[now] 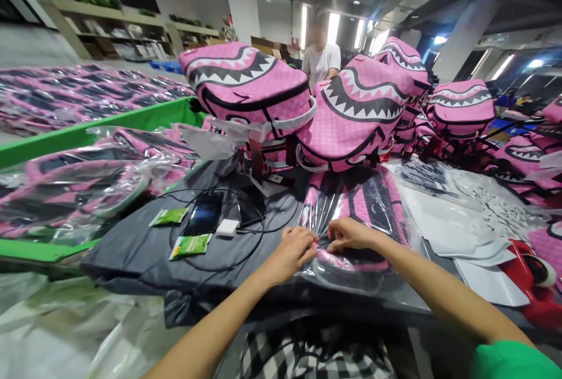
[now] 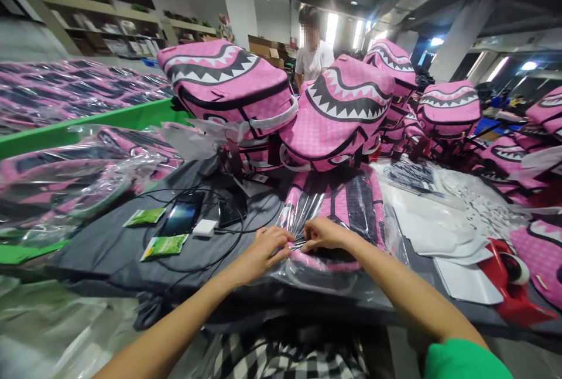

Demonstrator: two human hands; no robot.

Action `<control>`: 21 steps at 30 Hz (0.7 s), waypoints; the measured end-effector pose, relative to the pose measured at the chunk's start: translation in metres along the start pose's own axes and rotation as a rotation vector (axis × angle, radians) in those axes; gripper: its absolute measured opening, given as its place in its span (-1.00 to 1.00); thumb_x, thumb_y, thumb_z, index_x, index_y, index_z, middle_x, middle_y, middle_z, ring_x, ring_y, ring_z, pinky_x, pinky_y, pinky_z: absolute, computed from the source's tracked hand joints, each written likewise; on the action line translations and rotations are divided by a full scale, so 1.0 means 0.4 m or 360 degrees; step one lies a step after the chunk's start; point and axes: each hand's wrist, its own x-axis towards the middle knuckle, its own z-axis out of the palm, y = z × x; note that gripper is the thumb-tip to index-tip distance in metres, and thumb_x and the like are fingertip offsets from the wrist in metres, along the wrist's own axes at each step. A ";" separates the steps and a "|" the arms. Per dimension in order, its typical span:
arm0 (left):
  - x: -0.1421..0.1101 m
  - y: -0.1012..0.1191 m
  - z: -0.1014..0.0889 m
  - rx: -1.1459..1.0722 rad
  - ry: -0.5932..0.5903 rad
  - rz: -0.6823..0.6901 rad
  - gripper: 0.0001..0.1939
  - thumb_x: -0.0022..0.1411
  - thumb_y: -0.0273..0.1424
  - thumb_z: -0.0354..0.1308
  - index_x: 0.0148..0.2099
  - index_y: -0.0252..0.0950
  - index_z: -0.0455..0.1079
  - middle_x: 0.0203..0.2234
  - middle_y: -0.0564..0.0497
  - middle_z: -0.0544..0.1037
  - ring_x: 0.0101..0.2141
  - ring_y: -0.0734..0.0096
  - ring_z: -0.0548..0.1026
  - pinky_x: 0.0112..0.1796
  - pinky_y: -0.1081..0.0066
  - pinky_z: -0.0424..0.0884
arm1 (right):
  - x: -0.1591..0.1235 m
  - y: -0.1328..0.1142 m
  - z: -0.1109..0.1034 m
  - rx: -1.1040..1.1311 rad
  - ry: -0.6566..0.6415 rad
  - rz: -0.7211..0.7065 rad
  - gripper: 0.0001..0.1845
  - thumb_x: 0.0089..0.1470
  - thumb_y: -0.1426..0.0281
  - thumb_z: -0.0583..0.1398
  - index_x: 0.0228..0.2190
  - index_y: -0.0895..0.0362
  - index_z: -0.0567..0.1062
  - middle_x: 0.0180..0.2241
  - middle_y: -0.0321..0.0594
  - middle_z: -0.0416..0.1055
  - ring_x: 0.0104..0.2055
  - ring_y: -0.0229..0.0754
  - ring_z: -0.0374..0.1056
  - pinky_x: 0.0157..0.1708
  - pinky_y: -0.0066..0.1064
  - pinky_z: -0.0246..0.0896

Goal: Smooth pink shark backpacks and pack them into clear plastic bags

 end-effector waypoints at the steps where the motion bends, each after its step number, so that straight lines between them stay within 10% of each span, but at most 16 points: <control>1: -0.001 -0.001 0.000 -0.0001 -0.0003 0.0002 -0.88 0.38 -0.33 0.14 -0.25 -0.23 0.36 0.00 0.01 0.58 0.08 0.20 0.39 0.15 0.07 0.00 | -0.013 -0.009 0.000 -0.0109 0.0115 -0.0022 -0.79 0.09 0.44 0.37 -0.34 0.16 0.41 -0.54 -0.38 0.42 -0.47 -0.26 0.35 -0.45 -0.49 0.09; 4: -0.001 -0.001 -0.004 0.0003 -0.0014 0.0006 -0.85 0.39 -0.33 0.12 -0.27 -0.23 0.34 -0.02 0.00 0.58 0.05 0.21 0.40 0.14 0.08 0.01 | -0.047 -0.049 0.025 -0.0581 0.0375 -0.0151 -0.83 0.16 0.33 0.33 -0.26 0.13 0.48 -0.41 -0.25 0.52 -0.37 -0.19 0.42 -0.41 -0.46 0.05; 7: 0.001 0.006 -0.008 0.0052 -0.0053 -0.0015 -0.83 0.39 -0.32 0.09 -0.29 -0.24 0.35 -0.07 0.00 0.58 0.03 0.20 0.40 0.13 0.06 0.05 | -0.039 -0.073 0.073 -0.0922 0.0174 -0.0120 -0.60 0.06 0.10 0.38 -0.19 0.11 0.51 -0.31 -0.14 0.59 -0.26 -0.02 0.50 -0.40 -0.42 0.08; 13: 0.012 0.035 -0.041 0.0042 0.0049 -0.0015 -0.87 0.29 -0.27 0.13 -0.26 -0.22 0.37 0.07 -0.08 0.53 0.11 0.11 0.37 0.19 0.00 0.08 | 0.004 -0.060 0.117 -0.0821 0.0268 -0.0033 -0.53 0.04 -0.03 0.34 -0.26 0.12 0.53 -0.31 -0.11 0.60 -0.23 0.06 0.54 -0.35 -0.38 0.21; 17: 0.059 0.005 -0.101 -0.0385 0.0415 -0.0358 -0.69 0.13 -0.10 0.21 -0.20 -0.20 0.38 0.16 -0.10 0.43 0.19 0.06 0.31 0.23 0.13 0.12 | -0.150 0.018 0.116 -0.0305 0.0940 -0.0239 -0.64 0.32 0.07 0.09 -0.26 0.09 0.46 -0.48 -0.27 0.49 -0.44 -0.16 0.44 -0.41 -0.42 0.23; 21: 0.122 -0.043 -0.107 -0.0617 0.0444 -0.0853 -0.64 0.06 -0.02 0.20 -0.44 -0.22 0.35 -0.41 -0.05 0.48 -0.13 0.00 0.44 -0.06 0.20 0.35 | -0.386 0.205 0.129 -0.0197 0.1888 0.0009 -0.49 0.32 -0.07 -0.03 -0.32 0.04 0.46 -0.50 -0.20 0.44 -0.52 -0.12 0.39 -0.45 -0.30 0.33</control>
